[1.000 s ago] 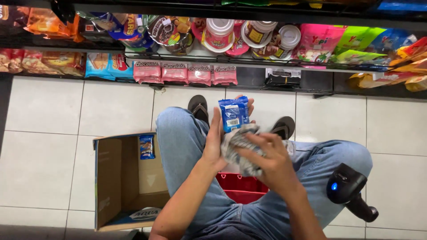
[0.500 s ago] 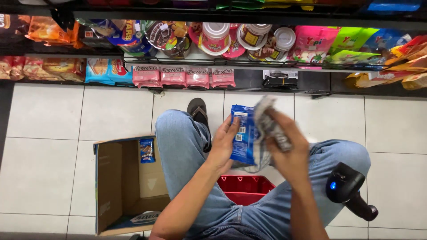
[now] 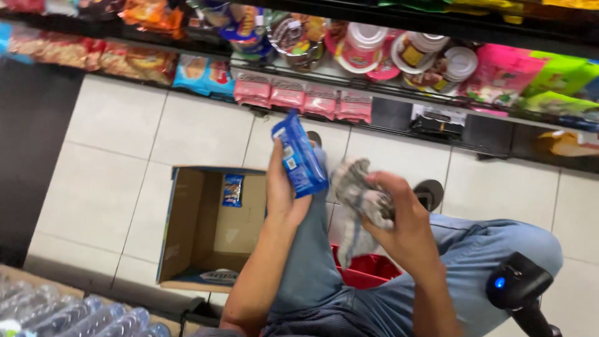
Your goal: Clean individual snack packages and restock them on store shelves.
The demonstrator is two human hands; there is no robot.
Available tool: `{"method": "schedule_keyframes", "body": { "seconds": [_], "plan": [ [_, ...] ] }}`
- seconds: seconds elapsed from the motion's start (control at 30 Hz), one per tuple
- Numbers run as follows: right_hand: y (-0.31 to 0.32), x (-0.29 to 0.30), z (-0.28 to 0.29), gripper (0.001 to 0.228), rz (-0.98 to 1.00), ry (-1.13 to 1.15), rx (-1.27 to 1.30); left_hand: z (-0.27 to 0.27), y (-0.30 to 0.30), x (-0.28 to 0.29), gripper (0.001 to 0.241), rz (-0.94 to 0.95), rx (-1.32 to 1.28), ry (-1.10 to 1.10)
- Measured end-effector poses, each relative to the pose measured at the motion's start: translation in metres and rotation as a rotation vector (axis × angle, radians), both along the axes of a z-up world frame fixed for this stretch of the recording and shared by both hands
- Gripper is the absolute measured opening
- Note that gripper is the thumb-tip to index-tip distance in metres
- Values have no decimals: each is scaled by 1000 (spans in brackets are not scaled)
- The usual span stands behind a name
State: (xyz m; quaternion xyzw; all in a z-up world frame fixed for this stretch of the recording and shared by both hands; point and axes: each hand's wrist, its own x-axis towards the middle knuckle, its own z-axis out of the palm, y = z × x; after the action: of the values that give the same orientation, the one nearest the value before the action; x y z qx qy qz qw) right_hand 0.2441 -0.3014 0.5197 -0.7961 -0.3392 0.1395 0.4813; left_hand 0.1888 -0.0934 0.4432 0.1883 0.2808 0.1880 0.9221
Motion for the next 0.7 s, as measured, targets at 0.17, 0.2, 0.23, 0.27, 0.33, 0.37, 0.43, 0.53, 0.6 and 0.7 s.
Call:
{"method": "schedule_keyframes", "body": {
  "seconds": [0.17, 0.2, 0.23, 0.27, 0.33, 0.37, 0.43, 0.53, 0.6, 0.7],
  "plan": [
    [58, -7, -9, 67, -62, -276, -27, 33, 17, -30, 35, 239, 24, -221],
    [69, -9, -11, 64, 5, -355, -84, 41, 17, -35, 36, 267, 4, -243],
    [79, -10, -13, 62, 68, -434, -142, 48, 17, -38, 37, 290, -18, -267],
    [83, -13, -18, 62, 69, -439, -140, 49, 15, -40, 37, 292, -17, -272],
    [88, -20, -29, 59, 220, -609, -220, 50, 8, -42, 31, 357, 137, -345],
    [85, -22, -26, 59, 216, -612, -223, 51, 4, -41, 31, 353, 134, -349],
    [78, -24, -20, 62, 194, -649, -219, 53, -5, -35, 35, 344, 198, -377],
    [54, -20, 5, 78, 57, -490, -125, 66, -26, -21, 41, 298, 166, -320],
    [30, -15, 6, 80, -12, -403, -71, 67, -44, -14, 42, 234, 106, -323],
    [-11, -8, -14, 71, -140, -190, 67, 65, -72, -2, 44, 128, 57, -341]
  ]
}}
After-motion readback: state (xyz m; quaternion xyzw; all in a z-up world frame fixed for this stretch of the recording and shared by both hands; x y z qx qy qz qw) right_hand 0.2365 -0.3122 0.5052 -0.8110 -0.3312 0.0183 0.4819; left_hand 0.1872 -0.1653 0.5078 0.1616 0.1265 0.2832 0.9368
